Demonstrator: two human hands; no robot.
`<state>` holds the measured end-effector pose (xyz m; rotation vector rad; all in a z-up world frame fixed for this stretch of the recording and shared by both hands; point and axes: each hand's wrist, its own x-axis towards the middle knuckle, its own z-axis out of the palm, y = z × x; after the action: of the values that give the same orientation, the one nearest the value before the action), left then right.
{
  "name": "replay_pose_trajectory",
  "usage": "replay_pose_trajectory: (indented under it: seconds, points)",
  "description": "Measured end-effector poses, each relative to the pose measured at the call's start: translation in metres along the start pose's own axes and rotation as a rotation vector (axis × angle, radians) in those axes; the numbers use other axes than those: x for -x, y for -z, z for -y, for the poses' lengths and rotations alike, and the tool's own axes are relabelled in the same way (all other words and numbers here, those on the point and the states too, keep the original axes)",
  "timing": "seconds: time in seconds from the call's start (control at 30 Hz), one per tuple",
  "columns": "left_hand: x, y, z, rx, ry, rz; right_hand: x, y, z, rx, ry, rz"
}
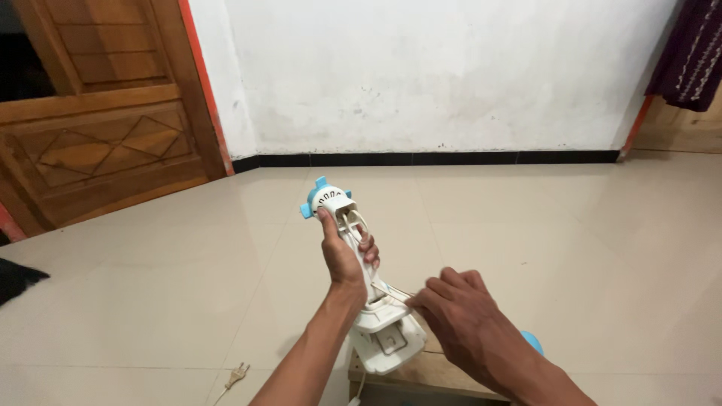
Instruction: The person uses a screwdriver to tighten screws on the motor housing of a small electric fan. They then wipe the fan's neck and motor housing with a cloth. Finally, they attach a blue plastic cap to the top of the fan's motor housing.
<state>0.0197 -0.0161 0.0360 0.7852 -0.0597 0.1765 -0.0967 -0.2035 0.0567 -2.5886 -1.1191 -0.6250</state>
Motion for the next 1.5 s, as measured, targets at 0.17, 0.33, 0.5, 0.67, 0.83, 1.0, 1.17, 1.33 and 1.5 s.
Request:
replay_pose_trajectory:
  seconds: [0.17,0.33,0.5,0.67,0.83,1.0,1.17,1.33,1.5]
  points:
    - [-0.01,0.002,0.003,0.023,0.035,-0.048,0.009,-0.006,-0.002,0.012,-0.089,-0.016]
    - [-0.027,0.019,-0.007,-0.006,-0.077,-0.112,0.029,-0.003,-0.009,-0.103,-0.207,-0.056]
    - [-0.021,0.027,-0.018,-0.009,-0.075,-0.007,0.036,-0.003,-0.007,-0.274,-0.382,-0.008]
    - [-0.012,0.024,-0.02,-0.002,-0.059,0.049,0.035,-0.008,-0.008,-0.325,-0.637,0.101]
    - [-0.013,0.016,-0.025,0.02,-0.063,-0.041,0.04,-0.017,-0.009,-0.262,-0.604,0.097]
    - [-0.018,0.014,-0.022,0.063,-0.052,-0.027,0.047,-0.017,-0.018,-0.306,-0.614,0.16]
    - [-0.019,0.016,-0.015,0.067,-0.037,-0.078,0.057,-0.023,-0.026,-0.242,-0.632,0.191]
    - [-0.022,0.019,-0.01,0.073,-0.03,-0.082,0.065,-0.031,-0.033,-0.241,-0.662,0.191]
    - [-0.019,0.024,-0.008,0.085,-0.013,-0.043,0.064,-0.038,-0.041,-0.147,-0.688,0.307]
